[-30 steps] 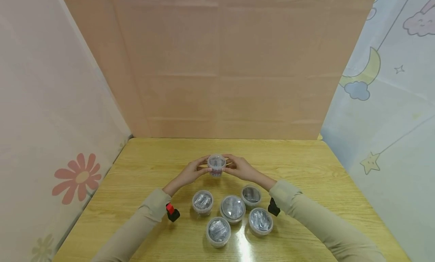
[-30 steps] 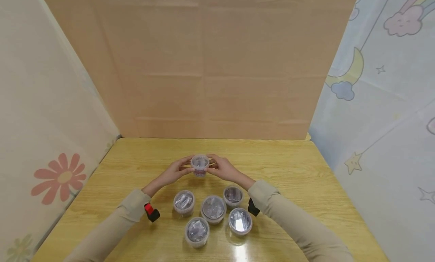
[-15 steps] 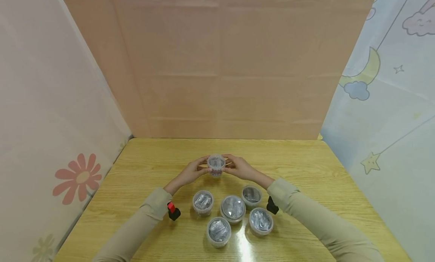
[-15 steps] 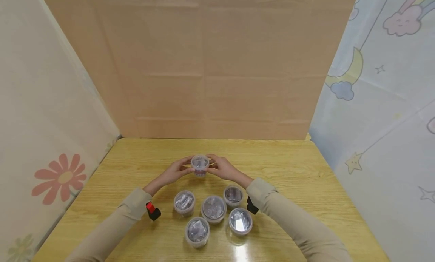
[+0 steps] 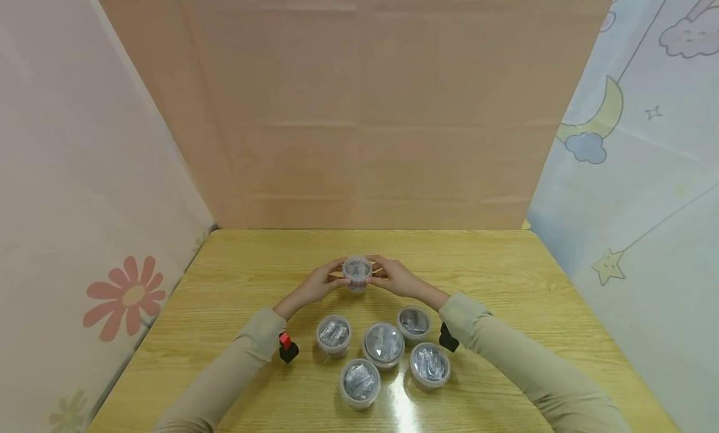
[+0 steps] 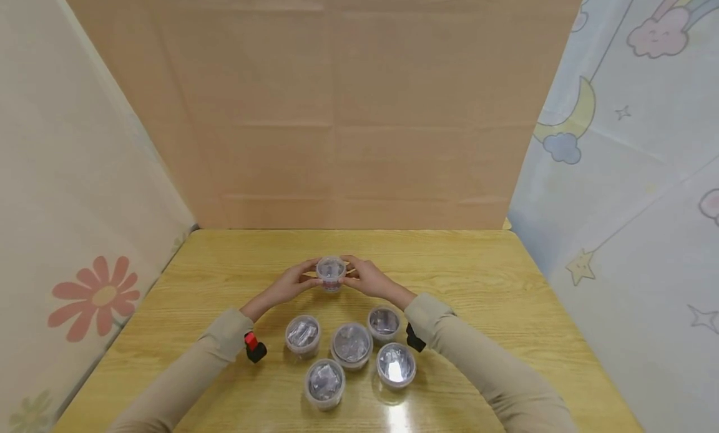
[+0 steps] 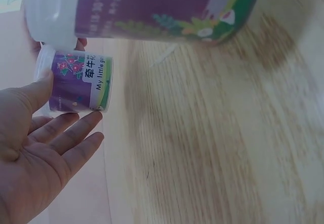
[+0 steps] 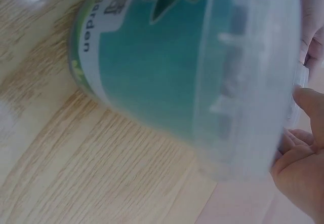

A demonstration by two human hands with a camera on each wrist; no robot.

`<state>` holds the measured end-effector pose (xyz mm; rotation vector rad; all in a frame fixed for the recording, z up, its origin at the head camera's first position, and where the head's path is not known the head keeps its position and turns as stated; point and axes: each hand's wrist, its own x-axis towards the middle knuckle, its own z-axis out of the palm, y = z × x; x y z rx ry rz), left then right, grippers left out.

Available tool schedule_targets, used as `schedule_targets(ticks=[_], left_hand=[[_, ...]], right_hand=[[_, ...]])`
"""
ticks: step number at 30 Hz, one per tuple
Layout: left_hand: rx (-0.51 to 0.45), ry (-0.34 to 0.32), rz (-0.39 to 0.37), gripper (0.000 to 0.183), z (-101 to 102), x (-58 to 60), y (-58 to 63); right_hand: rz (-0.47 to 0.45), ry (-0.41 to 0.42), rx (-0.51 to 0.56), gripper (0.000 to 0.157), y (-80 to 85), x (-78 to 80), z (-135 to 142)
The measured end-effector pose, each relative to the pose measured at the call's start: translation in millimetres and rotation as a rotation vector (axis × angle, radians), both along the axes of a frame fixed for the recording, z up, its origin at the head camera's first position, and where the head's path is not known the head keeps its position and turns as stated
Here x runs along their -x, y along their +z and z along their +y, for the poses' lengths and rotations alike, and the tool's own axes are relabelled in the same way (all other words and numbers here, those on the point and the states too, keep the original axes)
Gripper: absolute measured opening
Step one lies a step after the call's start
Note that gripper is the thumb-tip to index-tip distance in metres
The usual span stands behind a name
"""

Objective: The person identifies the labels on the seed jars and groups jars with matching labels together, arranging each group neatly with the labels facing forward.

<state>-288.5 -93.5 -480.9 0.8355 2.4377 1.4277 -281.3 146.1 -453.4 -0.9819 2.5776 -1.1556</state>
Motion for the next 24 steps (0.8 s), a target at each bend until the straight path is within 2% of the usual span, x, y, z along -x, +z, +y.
schedule_targets(ticks=[9, 24], left_hand=[[0.045, 0.034, 0.006, 0.061, 1.8, 0.3, -2.4], [0.056, 0.033, 0.009, 0.062, 5.2, 4.7, -10.1]], right_hand=[[-0.008, -0.001, -0.008, 0.058, -7.4, 4.7, 0.4], [0.003, 0.009, -0.029, 0.058, -7.8, 1.8, 1.3]])
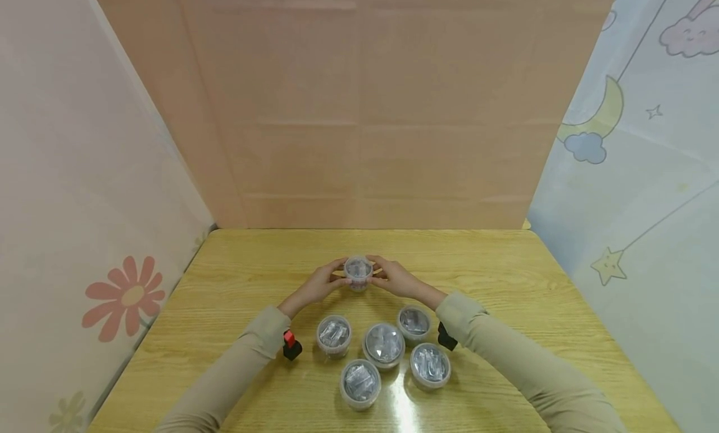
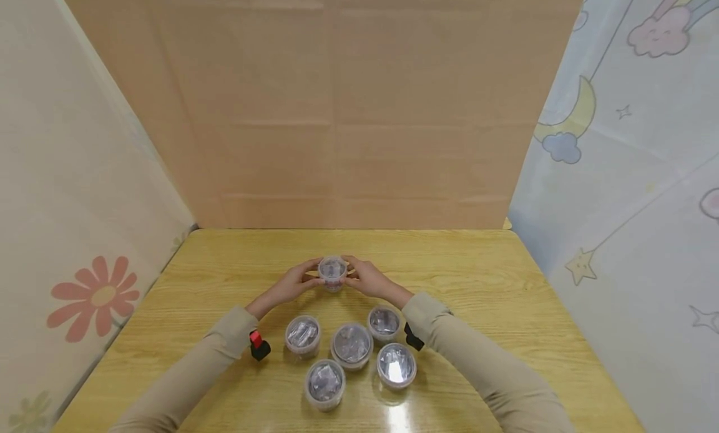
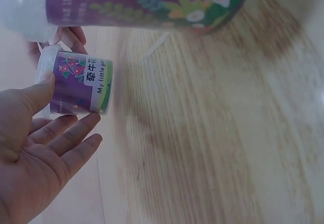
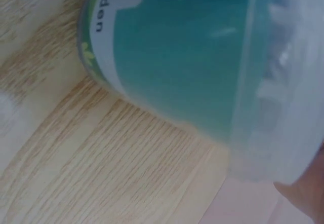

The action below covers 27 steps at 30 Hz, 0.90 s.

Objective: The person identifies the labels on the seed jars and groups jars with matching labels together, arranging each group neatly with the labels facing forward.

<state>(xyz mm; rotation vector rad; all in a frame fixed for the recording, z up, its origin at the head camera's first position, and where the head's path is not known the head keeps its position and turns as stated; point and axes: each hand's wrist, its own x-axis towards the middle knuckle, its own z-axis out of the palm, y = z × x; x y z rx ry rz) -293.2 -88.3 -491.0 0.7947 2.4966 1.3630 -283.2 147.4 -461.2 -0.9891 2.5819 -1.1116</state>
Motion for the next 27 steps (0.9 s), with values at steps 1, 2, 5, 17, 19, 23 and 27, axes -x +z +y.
schedule_targets(ticks=[1, 2, 5, 17, 19, 23, 27], left_hand=[[0.002, -0.002, 0.000, 0.062, 0.0, 0.0, -0.2], [0.005, -0.002, 0.001, 0.062, 0.0, 0.1, -0.5], [0.013, -0.003, 0.010, 0.061, 0.3, 0.0, -1.0], [-0.036, -0.024, 0.007, 0.059, -0.7, 1.2, -3.7], [-0.035, -0.026, 0.001, 0.060, -1.3, 2.0, -4.3], [-0.012, -0.023, -0.011, 0.060, -1.5, 2.8, -4.9], [0.003, -0.020, -0.016, 0.059, -1.2, 2.9, -5.1]], right_hand=[[0.001, 0.001, -0.002, 0.058, -0.2, -0.4, 0.1], [0.005, 0.004, -0.004, 0.058, -0.7, -0.5, 0.2], [0.017, 0.009, -0.008, 0.058, -2.7, -0.1, 0.2], [0.012, 0.003, -0.026, 0.057, -7.5, 4.8, -1.4], [0.007, 0.002, -0.030, 0.057, -7.4, 4.9, -2.1], [-0.008, -0.003, -0.041, 0.057, -6.4, 4.1, -2.5], [-0.017, -0.011, -0.049, 0.057, -5.4, 3.1, -2.7]])
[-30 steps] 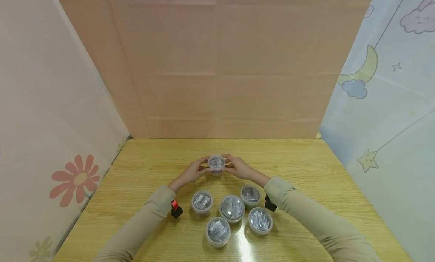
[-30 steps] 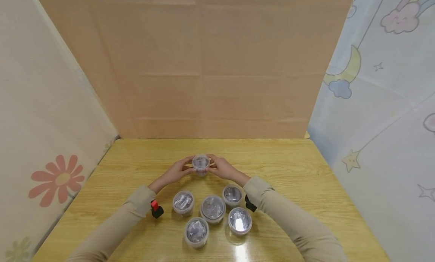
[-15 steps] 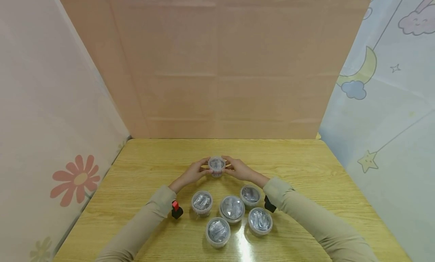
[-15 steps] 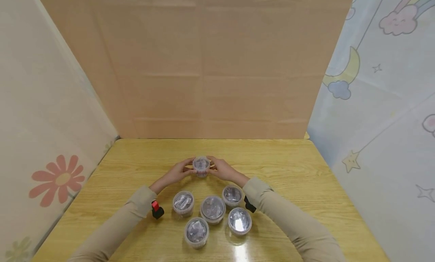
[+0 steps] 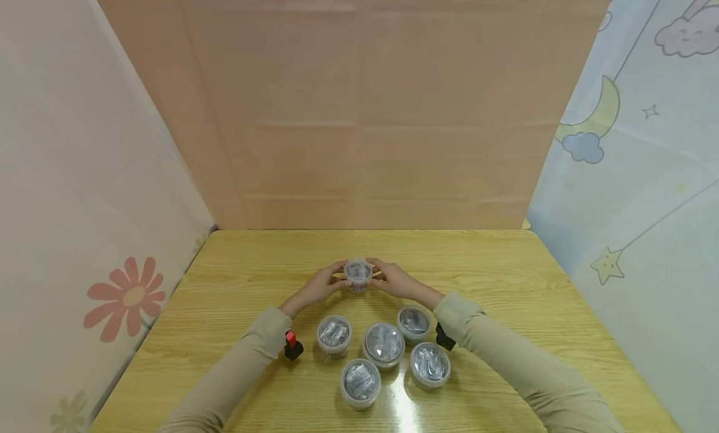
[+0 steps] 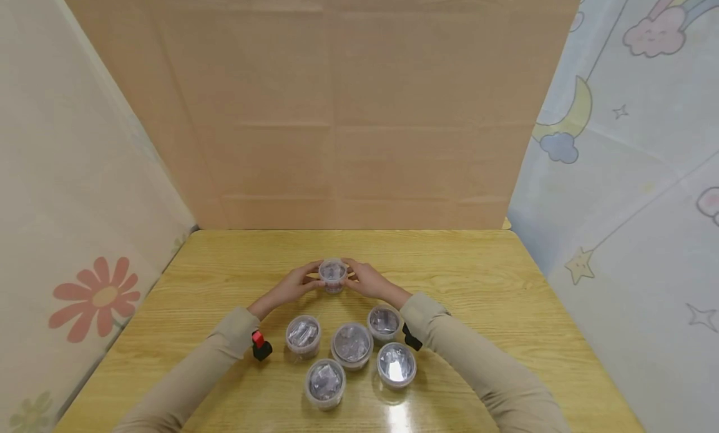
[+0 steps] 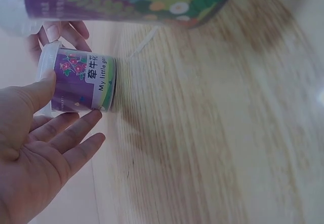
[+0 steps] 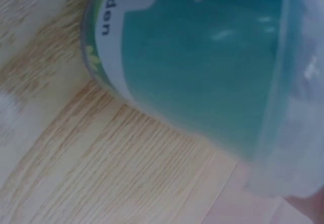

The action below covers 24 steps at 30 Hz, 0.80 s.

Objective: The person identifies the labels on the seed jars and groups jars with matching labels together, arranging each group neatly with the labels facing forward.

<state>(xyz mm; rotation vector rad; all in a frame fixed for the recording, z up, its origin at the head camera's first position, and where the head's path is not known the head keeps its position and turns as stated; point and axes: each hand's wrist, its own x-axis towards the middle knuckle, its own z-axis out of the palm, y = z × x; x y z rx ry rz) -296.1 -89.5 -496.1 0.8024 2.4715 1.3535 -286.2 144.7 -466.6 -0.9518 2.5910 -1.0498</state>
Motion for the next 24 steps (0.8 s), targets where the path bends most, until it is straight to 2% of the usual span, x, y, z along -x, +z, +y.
schedule_targets(ticks=[24], left_hand=[[0.020, 0.015, -0.016, 0.062, 0.5, -0.2, -0.9]], right_hand=[[0.022, -0.008, -0.006, 0.058, -2.5, 0.7, -0.9]])
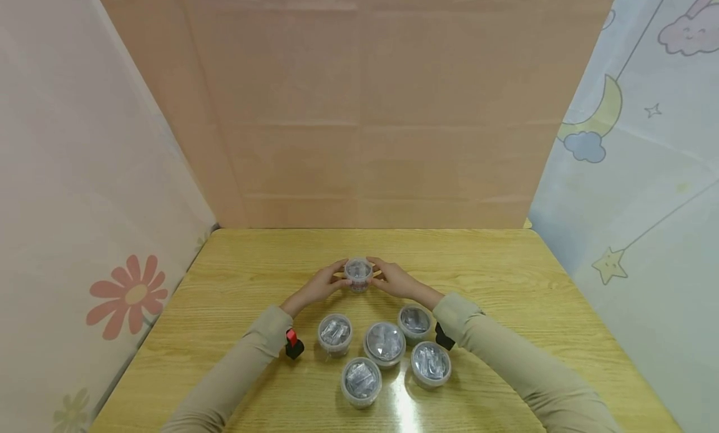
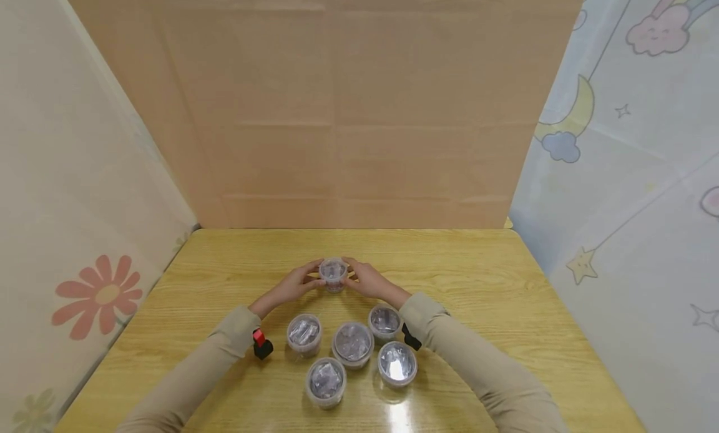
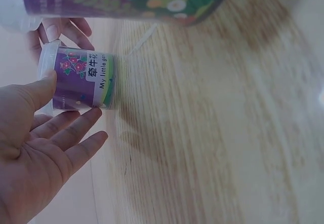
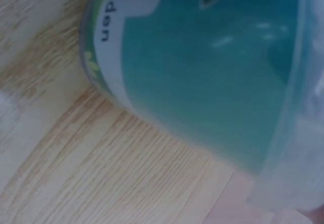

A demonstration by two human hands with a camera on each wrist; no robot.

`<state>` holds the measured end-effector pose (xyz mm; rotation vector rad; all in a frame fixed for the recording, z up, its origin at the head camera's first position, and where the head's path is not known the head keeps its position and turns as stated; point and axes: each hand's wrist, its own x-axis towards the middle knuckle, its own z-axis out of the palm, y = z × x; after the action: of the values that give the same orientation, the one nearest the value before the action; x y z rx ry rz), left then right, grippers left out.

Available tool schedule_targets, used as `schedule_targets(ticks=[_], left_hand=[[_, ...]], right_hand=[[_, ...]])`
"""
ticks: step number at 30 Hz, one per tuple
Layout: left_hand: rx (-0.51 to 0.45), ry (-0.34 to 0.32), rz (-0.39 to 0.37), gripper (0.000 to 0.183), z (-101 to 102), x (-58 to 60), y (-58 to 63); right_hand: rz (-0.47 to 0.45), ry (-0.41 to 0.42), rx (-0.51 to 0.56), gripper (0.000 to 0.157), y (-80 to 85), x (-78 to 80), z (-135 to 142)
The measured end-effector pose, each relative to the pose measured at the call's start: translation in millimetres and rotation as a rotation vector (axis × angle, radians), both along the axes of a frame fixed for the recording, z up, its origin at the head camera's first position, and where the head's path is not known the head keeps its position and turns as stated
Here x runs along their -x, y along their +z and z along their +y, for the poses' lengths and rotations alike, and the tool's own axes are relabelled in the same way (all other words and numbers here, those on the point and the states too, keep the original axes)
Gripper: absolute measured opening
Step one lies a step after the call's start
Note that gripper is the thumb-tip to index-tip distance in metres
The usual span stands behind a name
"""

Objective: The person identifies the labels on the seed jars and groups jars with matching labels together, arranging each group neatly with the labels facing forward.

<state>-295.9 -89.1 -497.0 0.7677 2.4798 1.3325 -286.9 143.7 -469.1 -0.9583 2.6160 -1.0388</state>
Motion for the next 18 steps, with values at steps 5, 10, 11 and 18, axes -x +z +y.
schedule_targets(ticks=[5, 10, 11, 18], left_hand=[[-0.006, -0.008, -0.004, 0.064, -1.8, -3.4, 5.2], [-0.015, -0.015, -0.003, 0.066, -2.5, -4.7, 6.5], [-0.009, -0.010, -0.004, 0.066, -2.3, -4.8, 7.0], [-0.007, 0.020, -0.011, 0.069, -2.8, -2.8, 3.3]], right_hand=[[-0.008, -0.002, -0.002, 0.058, 1.8, -0.8, -1.9], [-0.007, -0.003, -0.012, 0.059, 2.6, -1.2, -2.3], [-0.005, -0.003, -0.016, 0.059, 3.0, -1.5, -2.3], [0.004, -0.001, -0.017, 0.059, 5.2, -2.1, -0.8]])
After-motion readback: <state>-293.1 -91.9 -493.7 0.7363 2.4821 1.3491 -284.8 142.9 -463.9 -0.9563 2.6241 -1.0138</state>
